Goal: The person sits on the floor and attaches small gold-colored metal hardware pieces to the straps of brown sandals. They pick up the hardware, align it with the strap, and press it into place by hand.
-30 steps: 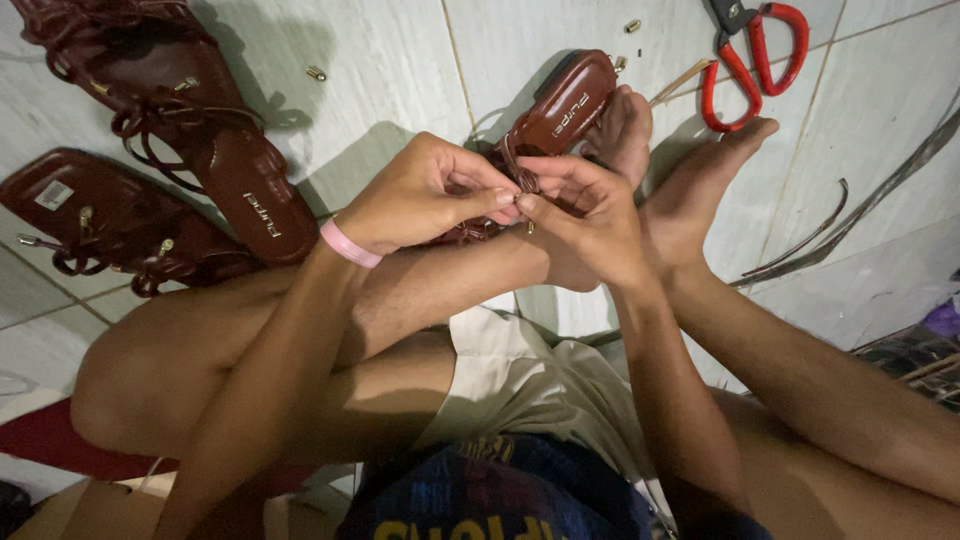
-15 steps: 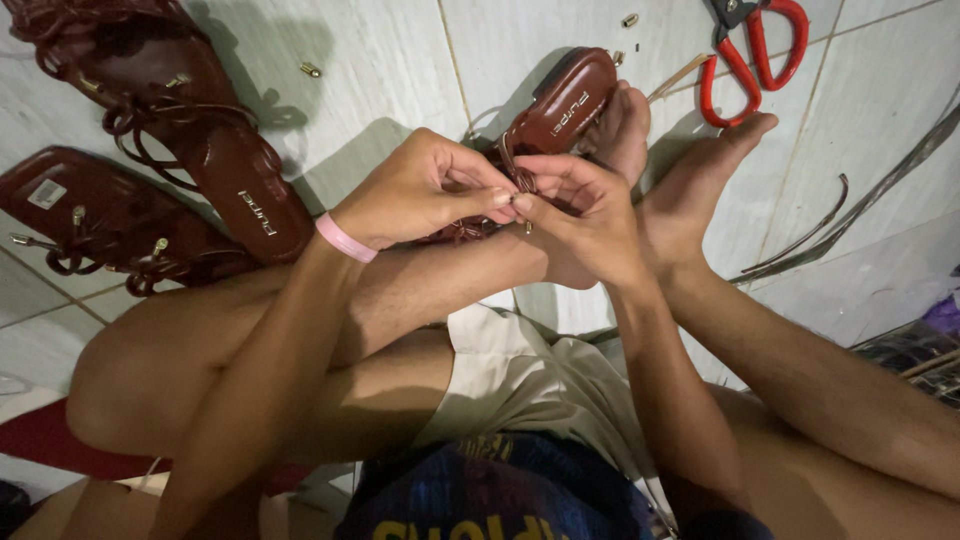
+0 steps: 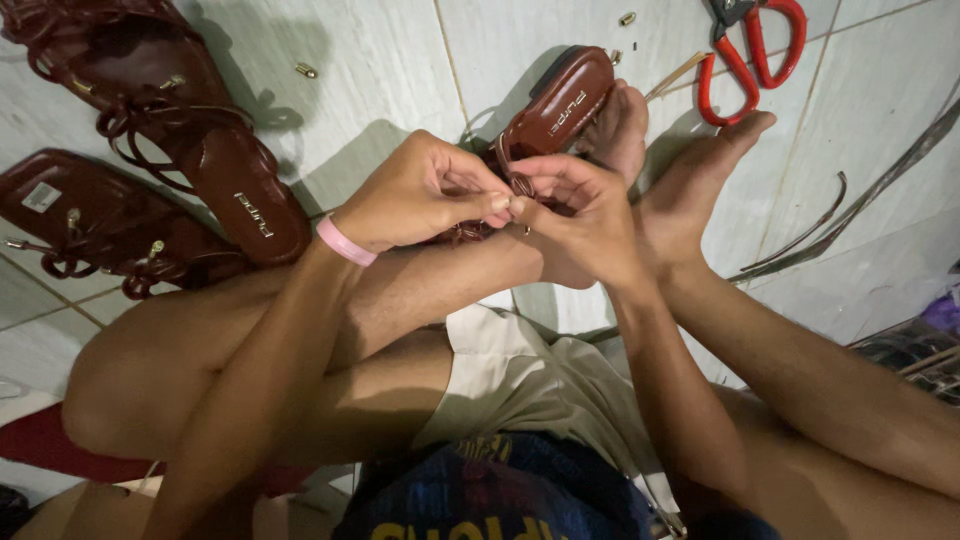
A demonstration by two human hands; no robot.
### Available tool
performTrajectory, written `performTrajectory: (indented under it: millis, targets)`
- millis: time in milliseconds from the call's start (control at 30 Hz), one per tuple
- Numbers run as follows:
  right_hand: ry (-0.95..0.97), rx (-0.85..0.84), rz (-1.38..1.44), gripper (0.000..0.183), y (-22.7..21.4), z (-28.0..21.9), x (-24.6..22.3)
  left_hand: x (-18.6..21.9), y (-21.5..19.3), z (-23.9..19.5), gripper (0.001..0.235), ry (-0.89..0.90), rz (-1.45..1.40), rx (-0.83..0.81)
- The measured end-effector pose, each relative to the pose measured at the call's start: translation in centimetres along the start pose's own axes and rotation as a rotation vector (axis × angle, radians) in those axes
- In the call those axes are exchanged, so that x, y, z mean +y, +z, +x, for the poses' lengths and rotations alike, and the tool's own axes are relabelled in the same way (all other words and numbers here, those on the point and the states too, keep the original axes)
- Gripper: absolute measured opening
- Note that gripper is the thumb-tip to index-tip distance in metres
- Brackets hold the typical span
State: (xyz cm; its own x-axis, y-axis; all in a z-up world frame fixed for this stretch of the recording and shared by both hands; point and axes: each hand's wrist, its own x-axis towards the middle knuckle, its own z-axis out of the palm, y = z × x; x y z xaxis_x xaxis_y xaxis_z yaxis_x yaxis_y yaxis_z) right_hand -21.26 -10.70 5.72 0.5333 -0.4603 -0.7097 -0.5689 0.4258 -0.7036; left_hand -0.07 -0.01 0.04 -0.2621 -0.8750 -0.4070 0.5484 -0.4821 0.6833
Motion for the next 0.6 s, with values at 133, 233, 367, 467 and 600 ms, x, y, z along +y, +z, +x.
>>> performTrajectory:
  millis: [133,233,367,467,600]
  targets:
    - [-0.016,-0.018,0.053,0.037,-0.2,0.1,0.7,0.0,-0.2,0.1,0.016,0.024,-0.064,-0.044]
    - [-0.029,-0.018,0.116,0.037,-0.4,0.3,1.2,0.3,-0.3,0.1,0.018,0.02,-0.085,-0.073]
    - [-0.032,-0.024,0.111,0.037,-0.4,0.2,1.5,0.7,-0.3,0.2,0.019,0.007,-0.052,-0.083]
    - [-0.051,-0.03,0.1,0.037,-0.3,0.1,1.6,0.9,-0.3,0.0,0.018,-0.011,-0.035,-0.062]
    - [-0.052,-0.037,0.075,0.037,-0.4,0.0,1.3,0.9,-0.2,0.1,0.017,-0.009,-0.022,-0.064]
